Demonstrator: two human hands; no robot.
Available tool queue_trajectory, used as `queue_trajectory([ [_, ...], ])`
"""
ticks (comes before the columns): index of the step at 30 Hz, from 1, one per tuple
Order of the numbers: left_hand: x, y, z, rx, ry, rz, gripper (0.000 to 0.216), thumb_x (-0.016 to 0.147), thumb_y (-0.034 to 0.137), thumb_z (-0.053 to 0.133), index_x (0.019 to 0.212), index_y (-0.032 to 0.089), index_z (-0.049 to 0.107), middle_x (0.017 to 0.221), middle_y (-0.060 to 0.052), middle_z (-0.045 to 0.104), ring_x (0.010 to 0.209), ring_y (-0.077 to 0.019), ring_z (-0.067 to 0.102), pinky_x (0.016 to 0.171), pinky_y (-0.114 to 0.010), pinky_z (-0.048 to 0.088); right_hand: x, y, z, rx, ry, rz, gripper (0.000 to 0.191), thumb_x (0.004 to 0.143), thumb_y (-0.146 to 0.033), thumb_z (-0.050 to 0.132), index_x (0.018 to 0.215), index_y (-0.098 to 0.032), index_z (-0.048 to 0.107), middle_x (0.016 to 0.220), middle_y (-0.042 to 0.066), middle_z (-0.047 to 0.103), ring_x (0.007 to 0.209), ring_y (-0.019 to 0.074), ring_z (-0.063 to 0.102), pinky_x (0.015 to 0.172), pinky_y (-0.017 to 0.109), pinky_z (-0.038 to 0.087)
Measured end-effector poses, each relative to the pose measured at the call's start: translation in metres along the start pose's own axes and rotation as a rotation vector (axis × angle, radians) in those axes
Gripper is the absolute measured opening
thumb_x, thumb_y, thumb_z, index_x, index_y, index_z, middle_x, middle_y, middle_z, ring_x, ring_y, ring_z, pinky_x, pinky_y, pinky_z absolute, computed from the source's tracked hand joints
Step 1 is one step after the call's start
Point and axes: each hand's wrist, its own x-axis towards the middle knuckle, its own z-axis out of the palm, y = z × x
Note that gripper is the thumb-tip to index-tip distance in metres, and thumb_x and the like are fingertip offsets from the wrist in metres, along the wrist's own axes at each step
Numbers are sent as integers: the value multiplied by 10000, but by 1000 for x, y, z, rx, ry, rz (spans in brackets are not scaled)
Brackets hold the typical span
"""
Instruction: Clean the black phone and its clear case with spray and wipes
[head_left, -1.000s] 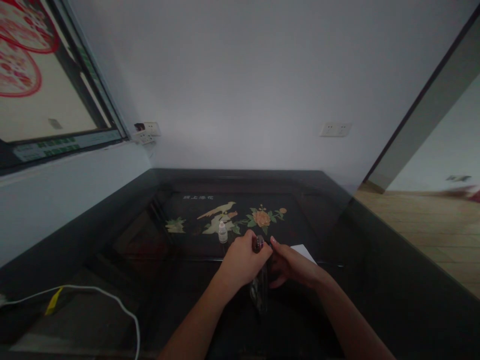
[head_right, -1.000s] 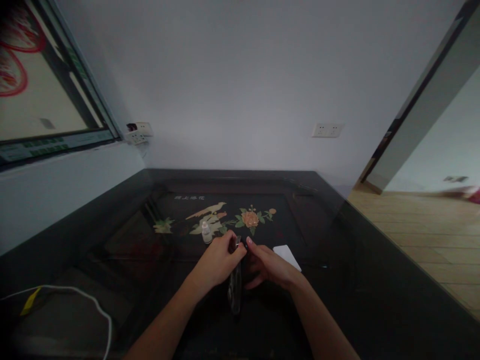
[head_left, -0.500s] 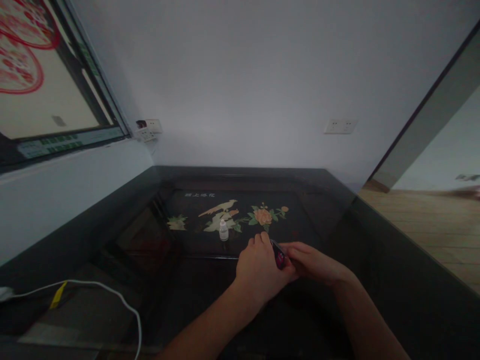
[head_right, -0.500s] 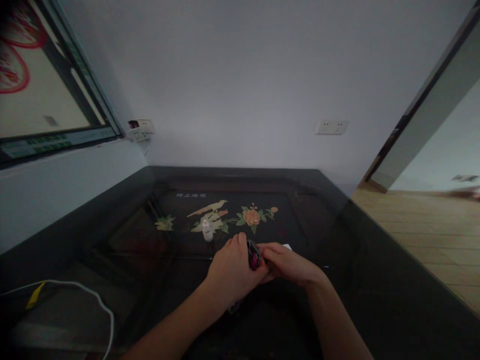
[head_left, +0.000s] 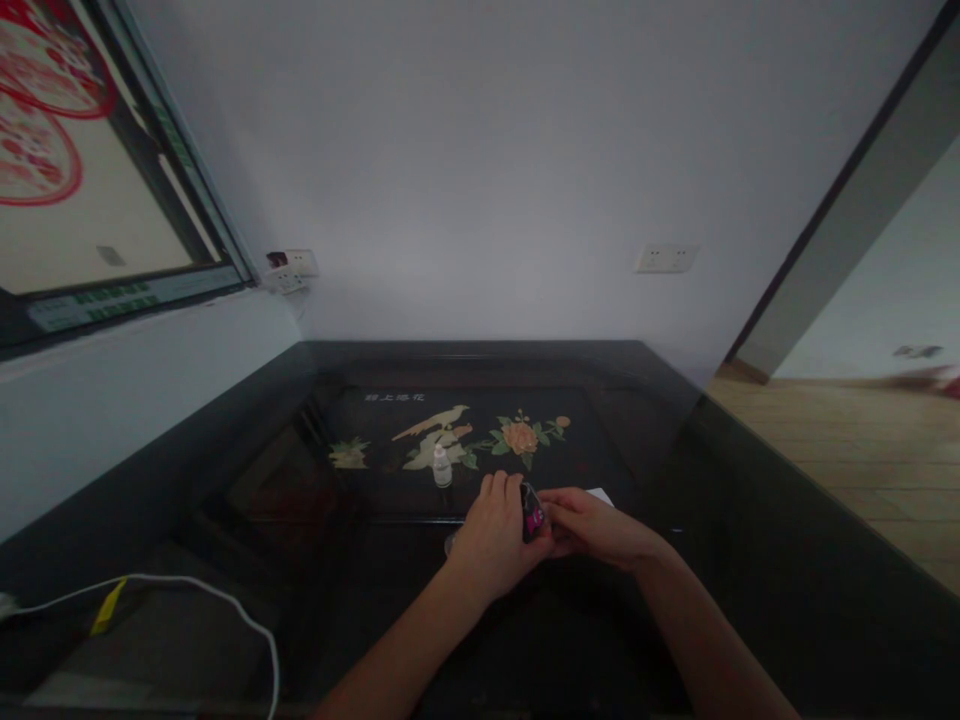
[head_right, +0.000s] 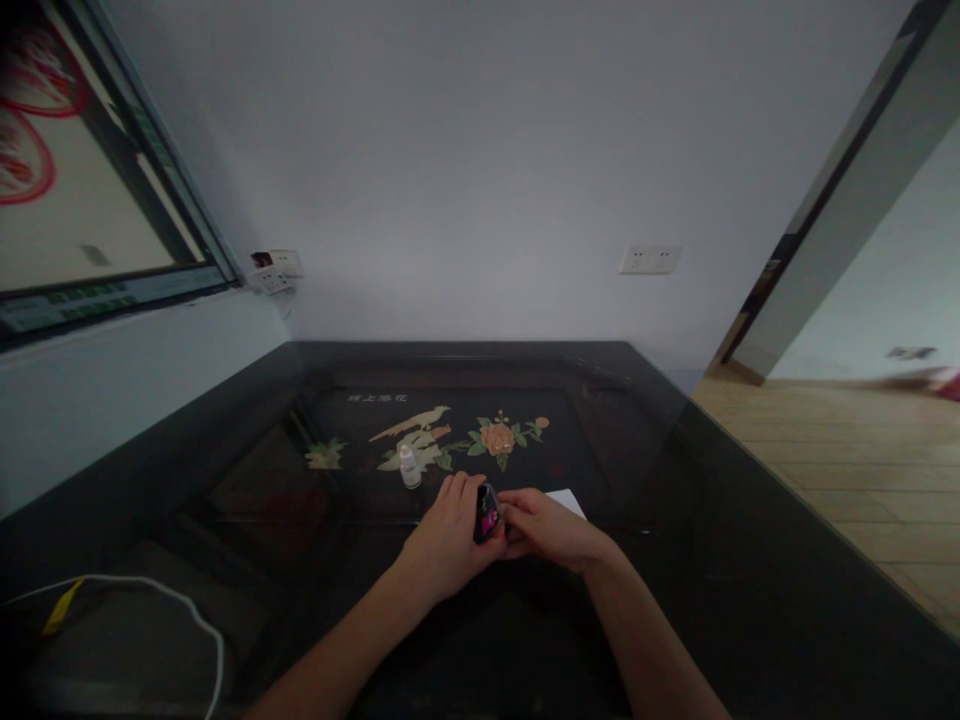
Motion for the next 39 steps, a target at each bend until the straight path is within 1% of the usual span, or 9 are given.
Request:
queue_trajectory([
  [2, 0, -2, -1, -28, 10, 13, 390, 796, 338, 635, 1125, 176, 499, 1158, -127, 547, 1125, -306, 508, 990, -446, 441, 1, 1, 0, -13, 17, 2, 397, 882, -488, 705, 1120, -169, 709, 902, 41, 737, 780, 147, 693, 760, 289, 568],
  [6, 0, -6, -1, -103, 43, -3, 369, 759, 369, 670, 1038, 210, 488, 1040, -77, 549, 963, -252, 557, 845, -378, 485, 3, 3, 2, -32, -10, 0, 394, 884, -495, 705, 1099, -166, 713, 855, 25, 718, 748, 134, 673, 723, 266, 551],
  [10, -1, -10, 0, -161, 46, -33, 377, 739, 375, 692, 1005, 228, 468, 978, -50, 563, 843, -216, 584, 751, -336, 468, 4, 4, 4, -54, -21, 4, 392, 891, -510, 694, 1090, -173, 713, 870, 23, 715, 779, 149, 675, 741, 280, 550],
  [15, -4, -12, 1, -218, 5, -59, 362, 771, 383, 678, 1010, 241, 447, 867, -24, 596, 781, -219, 631, 690, -315, 433, 4, 6, 4, -69, -35, 3, 380, 903, -515, 678, 1085, -183, 712, 846, 14, 718, 759, 150, 673, 747, 289, 550],
  [19, -4, -12, 4, -199, 21, -89, 412, 763, 425, 694, 1024, 247, 431, 844, -20, 614, 759, -232, 653, 653, -311, 413, 4, 8, 2, -70, -55, -16, 369, 914, -513, 668, 1092, -192, 710, 859, 12, 721, 755, 152, 672, 754, 299, 549],
  [25, -3, -14, 5, -212, 43, -62, 445, 731, 442, 724, 1013, 246, 441, 856, -20, 629, 777, -234, 658, 686, -316, 442, 5, 11, 0, -69, -42, -10, 406, 893, -543, 685, 1080, -184, 706, 855, 13, 719, 765, 161, 681, 774, 321, 559],
  [31, -5, -15, -4, -245, -18, -8, 420, 758, 438, 718, 1040, 237, 481, 938, -41, 652, 846, -235, 662, 725, -316, 467, 6, 11, 0, -48, -34, 13, 436, 862, -558, 713, 1053, -166, 696, 843, 15, 710, 765, 149, 689, 796, 322, 569],
  [35, -6, -17, -8, -262, -78, -1, 458, 786, 457, 712, 1116, 232, 487, 991, -49, 665, 915, -246, 665, 778, -328, 474, 6, 10, 0, -35, -36, 19, 427, 849, -545, 728, 1031, -161, 691, 854, 23, 711, 776, 150, 692, 826, 334, 574],
  [39, -7, -18, -8, -287, -117, 18, 540, 801, 531, 715, 1185, 234, 479, 1080, -69, 661, 977, -250, 657, 807, -328, 481, 6, 11, 0, -61, -11, 13, 367, 847, -503, 732, 985, -166, 688, 876, 19, 701, 761, 140, 670, 771, 296, 575],
])
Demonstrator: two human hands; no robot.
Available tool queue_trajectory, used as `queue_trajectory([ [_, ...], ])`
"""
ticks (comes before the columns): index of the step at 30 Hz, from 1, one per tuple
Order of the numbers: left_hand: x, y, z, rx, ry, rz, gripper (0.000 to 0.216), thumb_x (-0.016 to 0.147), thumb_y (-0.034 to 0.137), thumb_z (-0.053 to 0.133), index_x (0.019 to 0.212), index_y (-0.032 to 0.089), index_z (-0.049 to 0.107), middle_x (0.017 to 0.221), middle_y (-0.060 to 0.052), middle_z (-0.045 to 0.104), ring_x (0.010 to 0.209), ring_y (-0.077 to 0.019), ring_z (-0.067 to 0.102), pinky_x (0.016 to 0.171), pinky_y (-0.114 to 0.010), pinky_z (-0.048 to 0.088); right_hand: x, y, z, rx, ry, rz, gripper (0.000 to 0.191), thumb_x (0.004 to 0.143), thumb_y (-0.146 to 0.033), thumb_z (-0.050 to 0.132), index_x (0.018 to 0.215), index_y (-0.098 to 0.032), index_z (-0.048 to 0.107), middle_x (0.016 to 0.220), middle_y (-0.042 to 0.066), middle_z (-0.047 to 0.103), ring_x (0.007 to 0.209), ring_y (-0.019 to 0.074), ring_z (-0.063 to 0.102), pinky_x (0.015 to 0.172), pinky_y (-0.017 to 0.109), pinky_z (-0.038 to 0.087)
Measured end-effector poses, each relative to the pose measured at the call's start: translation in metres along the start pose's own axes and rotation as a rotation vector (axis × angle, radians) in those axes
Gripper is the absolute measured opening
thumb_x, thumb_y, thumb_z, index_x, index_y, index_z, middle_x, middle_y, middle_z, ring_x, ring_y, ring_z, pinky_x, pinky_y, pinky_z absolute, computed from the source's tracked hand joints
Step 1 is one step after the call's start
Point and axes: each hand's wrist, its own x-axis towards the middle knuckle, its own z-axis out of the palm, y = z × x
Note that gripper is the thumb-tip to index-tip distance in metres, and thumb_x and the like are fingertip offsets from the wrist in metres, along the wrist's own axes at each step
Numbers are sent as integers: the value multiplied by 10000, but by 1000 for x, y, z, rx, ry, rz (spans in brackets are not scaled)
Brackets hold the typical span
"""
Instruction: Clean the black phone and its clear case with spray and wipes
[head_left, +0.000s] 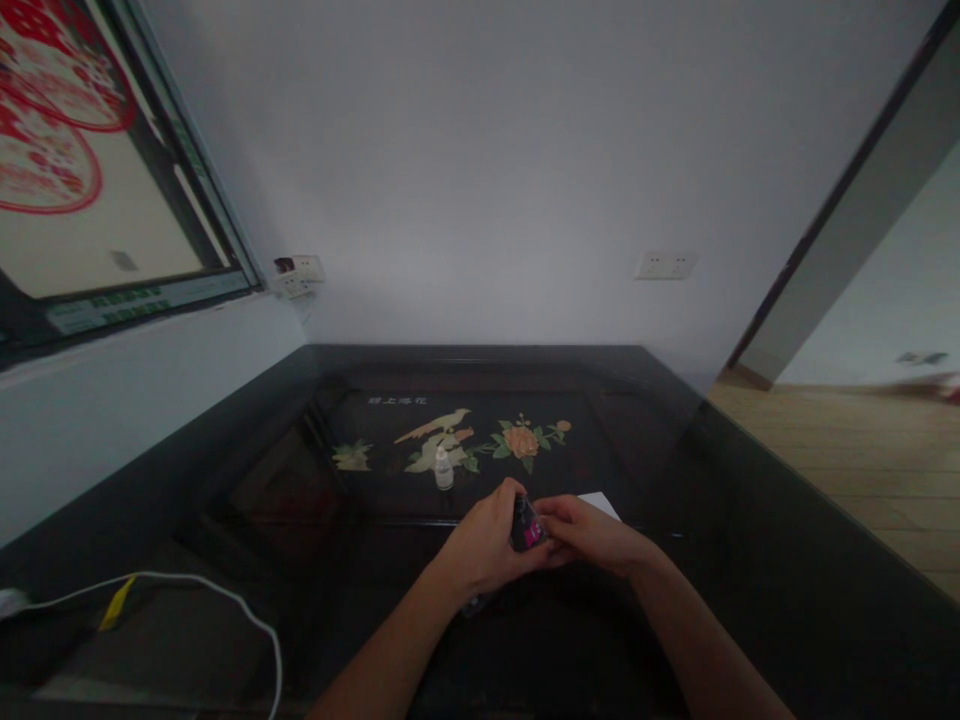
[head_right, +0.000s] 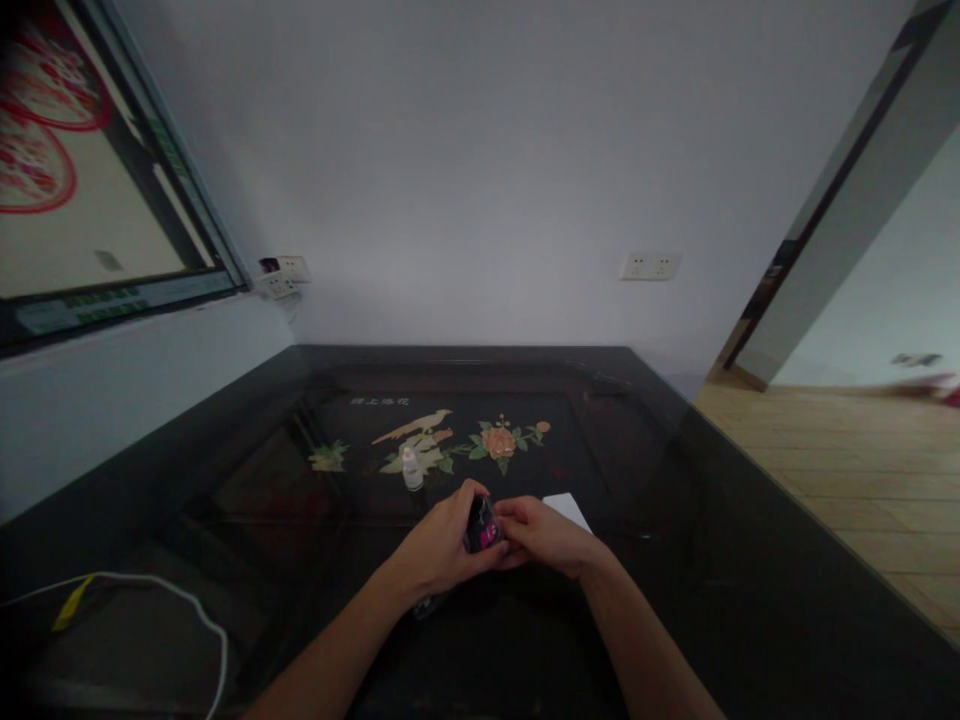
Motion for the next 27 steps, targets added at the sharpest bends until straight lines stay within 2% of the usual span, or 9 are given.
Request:
queue_trajectory([
  [8, 1, -2, 3, 53, -1, -4, 515, 826, 532, 689, 1191, 226, 493, 1073, -81, 661, 966, -256, 659, 791, -321, 484, -2, -1, 1, -23, -3, -17, 298, 872, -436, 708, 1004, -170, 679, 901, 14, 685, 776, 134, 658, 777, 296, 573],
  [13, 2, -1, 5, 78, 0, 37, 446, 869, 455, 648, 1225, 229, 501, 1155, -88, 643, 1040, -257, 646, 884, -343, 479, -2, -2, 3, -2, -9, -35, 305, 880, -455, 704, 1016, -184, 670, 930, 10, 682, 800, 141, 667, 807, 321, 583],
  [16, 1, 0, 3, 61, 47, 24, 449, 836, 449, 686, 1178, 230, 494, 1086, -64, 643, 977, -244, 651, 839, -334, 483, -2, 0, 0, -7, -9, -38, 318, 879, -472, 709, 1003, -181, 673, 934, 16, 687, 822, 155, 676, 812, 330, 588],
  [20, 0, 1, -2, 0, 177, -10, 423, 846, 447, 677, 1141, 227, 468, 977, -34, 636, 867, -213, 647, 787, -322, 483, -1, 5, -9, 23, 25, -24, 352, 837, -490, 758, 971, -176, 676, 960, 29, 706, 890, 192, 697, 862, 378, 594],
  [27, -1, -2, -10, -169, 226, 2, 464, 871, 448, 677, 1214, 229, 454, 1037, -56, 662, 915, -218, 655, 828, -344, 495, -2, 0, -16, 46, 81, 36, 421, 800, -530, 787, 993, -168, 693, 913, 42, 749, 839, 187, 733, 804, 322, 605],
])
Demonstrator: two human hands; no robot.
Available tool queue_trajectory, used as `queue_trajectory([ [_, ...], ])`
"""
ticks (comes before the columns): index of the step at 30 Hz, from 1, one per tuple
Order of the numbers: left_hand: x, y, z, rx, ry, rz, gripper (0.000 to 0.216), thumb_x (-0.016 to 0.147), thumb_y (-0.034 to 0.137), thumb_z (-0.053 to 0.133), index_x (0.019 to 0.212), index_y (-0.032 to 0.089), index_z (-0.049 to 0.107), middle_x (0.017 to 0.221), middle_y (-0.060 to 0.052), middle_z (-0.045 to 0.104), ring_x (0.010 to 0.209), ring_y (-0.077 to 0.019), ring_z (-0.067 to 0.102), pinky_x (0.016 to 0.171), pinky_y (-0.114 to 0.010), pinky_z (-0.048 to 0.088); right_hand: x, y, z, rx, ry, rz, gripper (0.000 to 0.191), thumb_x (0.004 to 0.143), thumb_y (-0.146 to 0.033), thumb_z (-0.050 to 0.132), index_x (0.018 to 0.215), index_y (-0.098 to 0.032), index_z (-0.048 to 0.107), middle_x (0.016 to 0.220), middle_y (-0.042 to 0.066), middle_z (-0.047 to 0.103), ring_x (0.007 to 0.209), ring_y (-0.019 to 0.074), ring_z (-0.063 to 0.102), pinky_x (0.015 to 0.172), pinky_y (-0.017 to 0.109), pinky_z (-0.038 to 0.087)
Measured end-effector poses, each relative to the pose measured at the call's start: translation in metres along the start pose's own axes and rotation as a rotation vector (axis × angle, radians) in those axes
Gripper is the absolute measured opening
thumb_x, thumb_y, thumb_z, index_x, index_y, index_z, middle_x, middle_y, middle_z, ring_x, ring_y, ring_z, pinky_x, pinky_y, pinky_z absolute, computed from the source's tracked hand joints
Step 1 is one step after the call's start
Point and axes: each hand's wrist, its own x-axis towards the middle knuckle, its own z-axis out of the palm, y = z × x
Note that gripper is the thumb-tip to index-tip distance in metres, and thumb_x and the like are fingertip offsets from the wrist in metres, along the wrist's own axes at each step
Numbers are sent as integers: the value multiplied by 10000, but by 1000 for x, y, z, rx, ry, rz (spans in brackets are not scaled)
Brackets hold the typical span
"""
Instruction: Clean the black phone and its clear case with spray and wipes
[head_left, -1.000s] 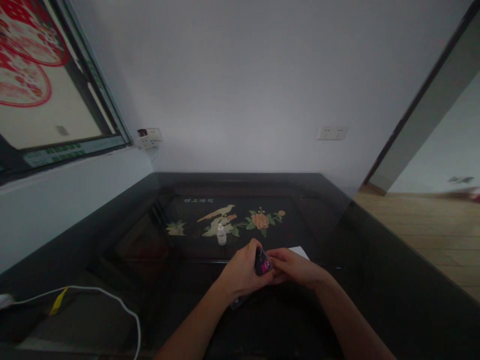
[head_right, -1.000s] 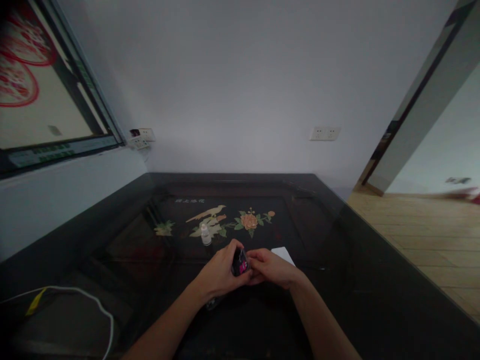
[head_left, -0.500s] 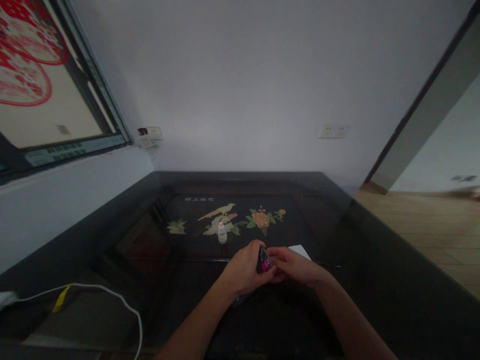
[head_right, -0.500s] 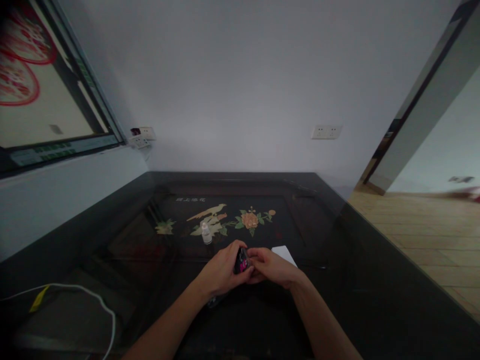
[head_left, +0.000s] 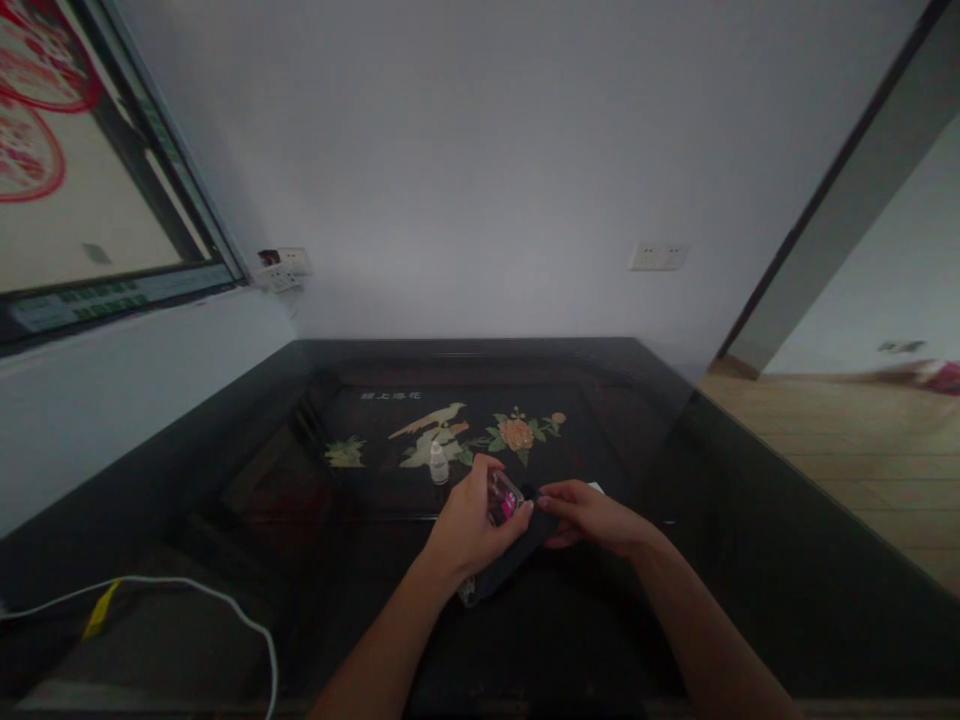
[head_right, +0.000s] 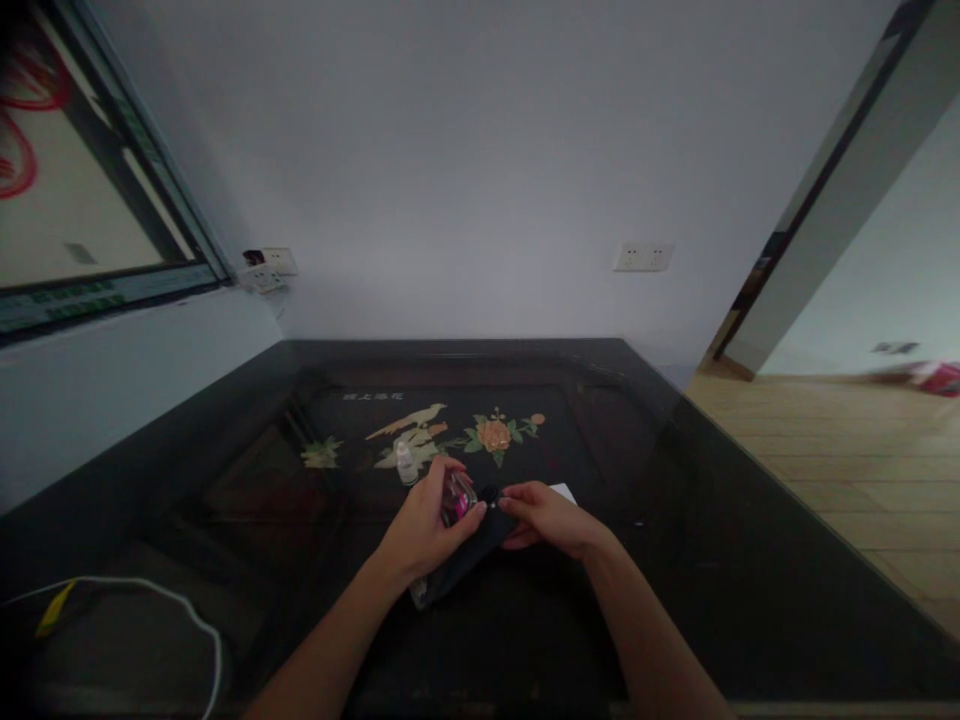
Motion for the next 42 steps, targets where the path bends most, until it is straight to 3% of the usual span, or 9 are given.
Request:
queue_trajectory([
  [8, 9, -24, -1, -442, -21, -174, 417, 958, 588, 519, 1149, 220, 478, 1084, -59, 633, 887, -180, 626, 799, -324, 511, -3, -4, -16, -71, 194, 29, 320, 906, -497, 680, 1004, -195, 726, 858, 51, 775, 713, 160, 745, 632, 237, 588],
  [13, 17, -39, 10, -715, -56, -391, 521, 905, 677, 537, 1091, 194, 590, 1094, -66, 602, 927, -200, 641, 773, -321, 544, -7, -5, -23, -111, 181, 19, 368, 902, -544, 677, 1032, -205, 731, 898, 63, 786, 768, 174, 753, 635, 236, 588],
  [20, 22, -45, 13, -1099, -67, -684, 365, 950, 484, 555, 1077, 145, 603, 951, -91, 695, 801, -203, 707, 690, -307, 556, -14, -12, -19, -167, 131, 4, 470, 866, -640, 669, 1018, -199, 727, 903, 66, 784, 801, 180, 751, 653, 239, 582],
  [23, 22, -49, 15, -1003, 6, -708, 384, 947, 524, 542, 1059, 160, 581, 904, -83, 701, 739, -208, 714, 661, -319, 551, -12, -11, -20, -176, 122, 0, 489, 857, -653, 669, 1020, -195, 723, 886, 59, 777, 779, 172, 743, 645, 239, 574],
  [26, 22, -57, 19, -719, 87, -622, 426, 904, 579, 597, 1055, 182, 568, 950, -78, 700, 769, -200, 707, 695, -311, 536, -9, -9, -20, -184, 120, -7, 480, 863, -644, 665, 1024, -195, 722, 861, 45, 762, 753, 160, 730, 633, 235, 565],
  [30, 19, -63, 24, -255, 161, -377, 459, 817, 416, 736, 1166, 182, 552, 1044, -77, 652, 868, -199, 670, 837, -343, 521, -7, -7, -20, -195, 93, -20, 467, 882, -632, 647, 1028, -194, 719, 867, 37, 751, 748, 151, 719, 646, 241, 564],
  [35, 11, -53, 29, 156, 186, -155, 401, 800, 250, 717, 1174, 198, 583, 1193, -99, 549, 1177, -254, 538, 1057, -414, 413, -6, -5, -21, -214, 109, -16, 472, 881, -633, 642, 1030, -192, 720, 832, 35, 739, 716, 151, 701, 632, 249, 559],
  [42, 7, -53, 35, 302, 81, -217, 409, 791, 310, 728, 1173, 236, 603, 1213, -91, 555, 1176, -302, 504, 1023, -449, 391, -4, -3, -20, -200, 117, -34, 475, 880, -633, 645, 1022, -187, 723, 811, 33, 726, 698, 149, 692, 627, 251, 562],
])
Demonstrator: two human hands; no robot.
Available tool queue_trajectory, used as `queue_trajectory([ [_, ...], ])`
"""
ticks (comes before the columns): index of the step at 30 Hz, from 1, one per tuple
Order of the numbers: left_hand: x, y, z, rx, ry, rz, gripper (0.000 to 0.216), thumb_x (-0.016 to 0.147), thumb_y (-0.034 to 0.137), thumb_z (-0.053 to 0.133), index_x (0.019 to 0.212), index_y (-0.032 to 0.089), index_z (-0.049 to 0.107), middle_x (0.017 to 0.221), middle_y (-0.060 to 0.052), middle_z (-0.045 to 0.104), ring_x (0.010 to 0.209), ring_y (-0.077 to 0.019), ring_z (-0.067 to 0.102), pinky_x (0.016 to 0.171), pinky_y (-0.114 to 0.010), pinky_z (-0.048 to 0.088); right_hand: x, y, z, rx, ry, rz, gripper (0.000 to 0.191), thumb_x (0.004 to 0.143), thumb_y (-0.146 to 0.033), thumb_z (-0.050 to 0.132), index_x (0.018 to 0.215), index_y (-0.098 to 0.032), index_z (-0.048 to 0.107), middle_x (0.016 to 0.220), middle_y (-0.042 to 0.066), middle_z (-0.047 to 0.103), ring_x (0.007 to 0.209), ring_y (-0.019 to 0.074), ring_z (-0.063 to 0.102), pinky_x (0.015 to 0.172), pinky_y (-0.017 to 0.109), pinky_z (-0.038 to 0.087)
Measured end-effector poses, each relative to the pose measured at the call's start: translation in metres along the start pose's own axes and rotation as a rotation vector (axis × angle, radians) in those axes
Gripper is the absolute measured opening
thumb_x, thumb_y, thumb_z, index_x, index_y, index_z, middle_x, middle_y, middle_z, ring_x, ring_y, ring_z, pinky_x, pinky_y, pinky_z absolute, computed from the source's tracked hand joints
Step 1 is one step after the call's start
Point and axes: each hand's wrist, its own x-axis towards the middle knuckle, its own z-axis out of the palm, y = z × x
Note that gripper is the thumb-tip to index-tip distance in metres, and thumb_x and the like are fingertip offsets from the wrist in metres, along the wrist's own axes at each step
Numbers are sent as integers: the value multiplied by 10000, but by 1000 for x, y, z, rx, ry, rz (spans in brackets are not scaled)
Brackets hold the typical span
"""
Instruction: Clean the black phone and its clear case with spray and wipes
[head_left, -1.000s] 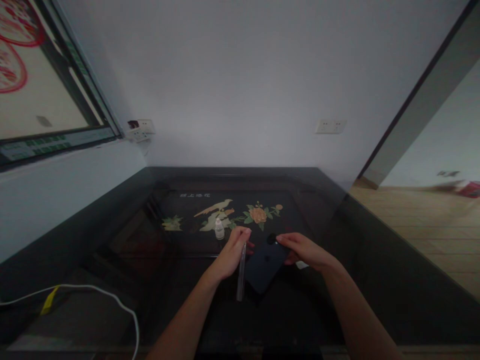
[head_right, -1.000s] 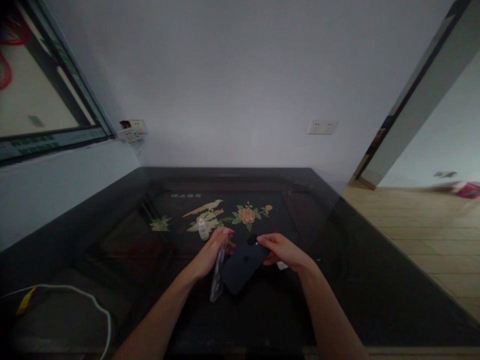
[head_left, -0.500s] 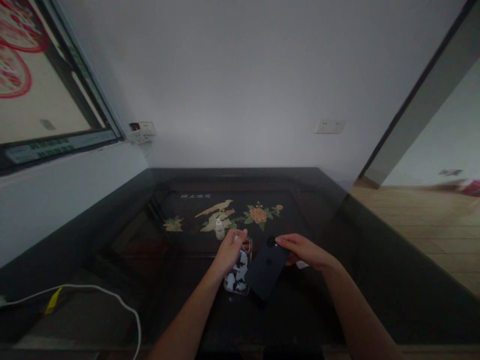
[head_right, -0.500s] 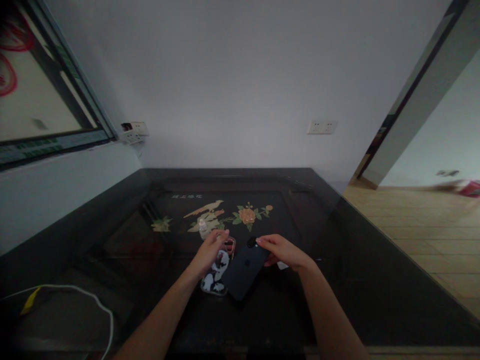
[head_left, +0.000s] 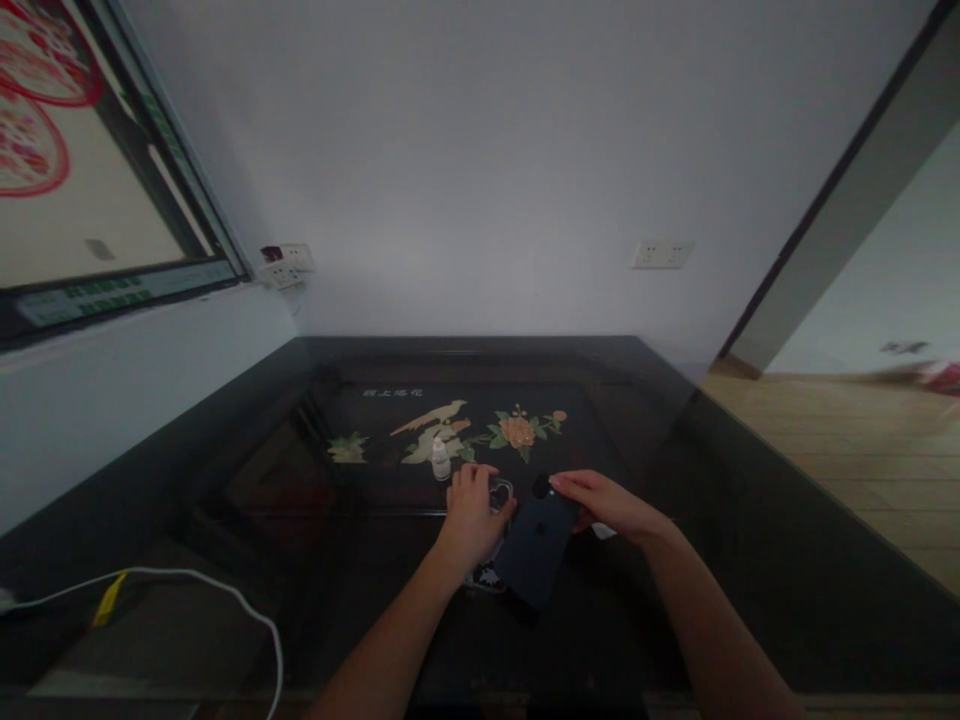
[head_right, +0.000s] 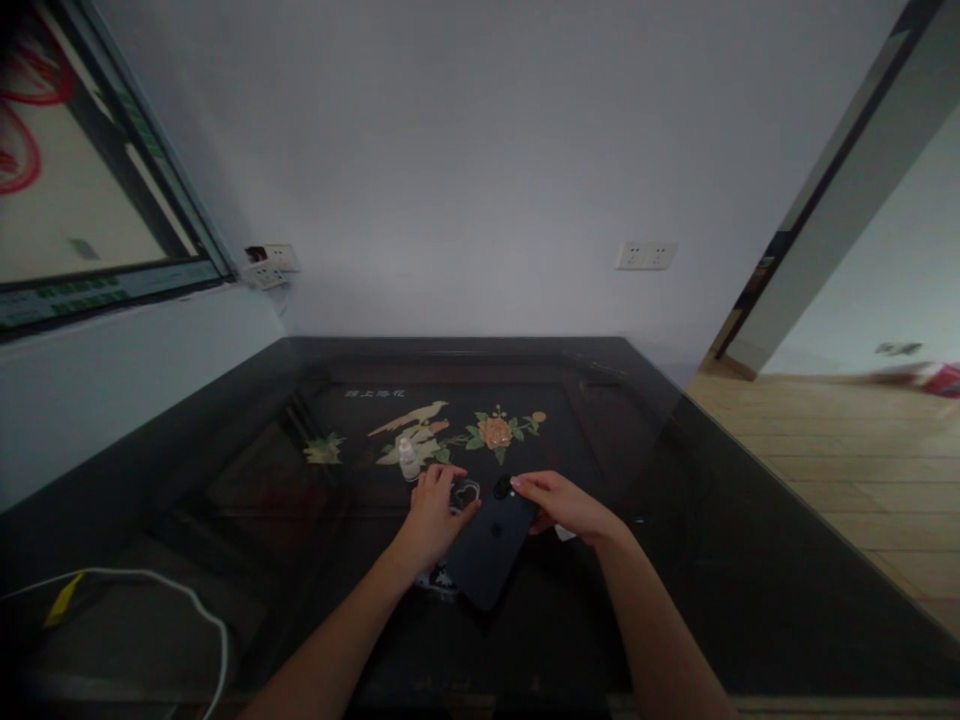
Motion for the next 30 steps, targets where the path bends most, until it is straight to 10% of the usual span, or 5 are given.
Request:
queue_trajectory([
  [10, -6, 27, -22, -422, 42, 114, 267, 974, 418, 545, 1140, 236, 649, 1164, -97, 639, 1140, -268, 575, 1054, -423, 413, 6, 3, 8, 70, 29, -47, 460, 865, -618, 682, 994, -178, 714, 766, 14, 695, 680, 151, 676, 592, 248, 574],
  [19, -21, 39, -23, -413, -183, 299, 1049, 608, 388, 911, 1510, 260, 390, 1469, -138, 489, 1334, -331, 494, 1125, -479, 391, 8, 1, 7, 137, 155, -65, 438, 876, -582, 700, 1034, -175, 729, 883, 52, 718, 786, 159, 677, 593, 227, 595],
  [30, -20, 38, -25, -492, -175, 210, 969, 583, 156, 812, 1478, 250, 454, 1464, -123, 526, 1307, -338, 525, 1115, -474, 398, -11, -11, -3, 299, -172, -114, 480, 858, -350, 788, 1280, -176, 639, 1243, 99, 712, 1100, 194, 700, 966, 326, 572],
])
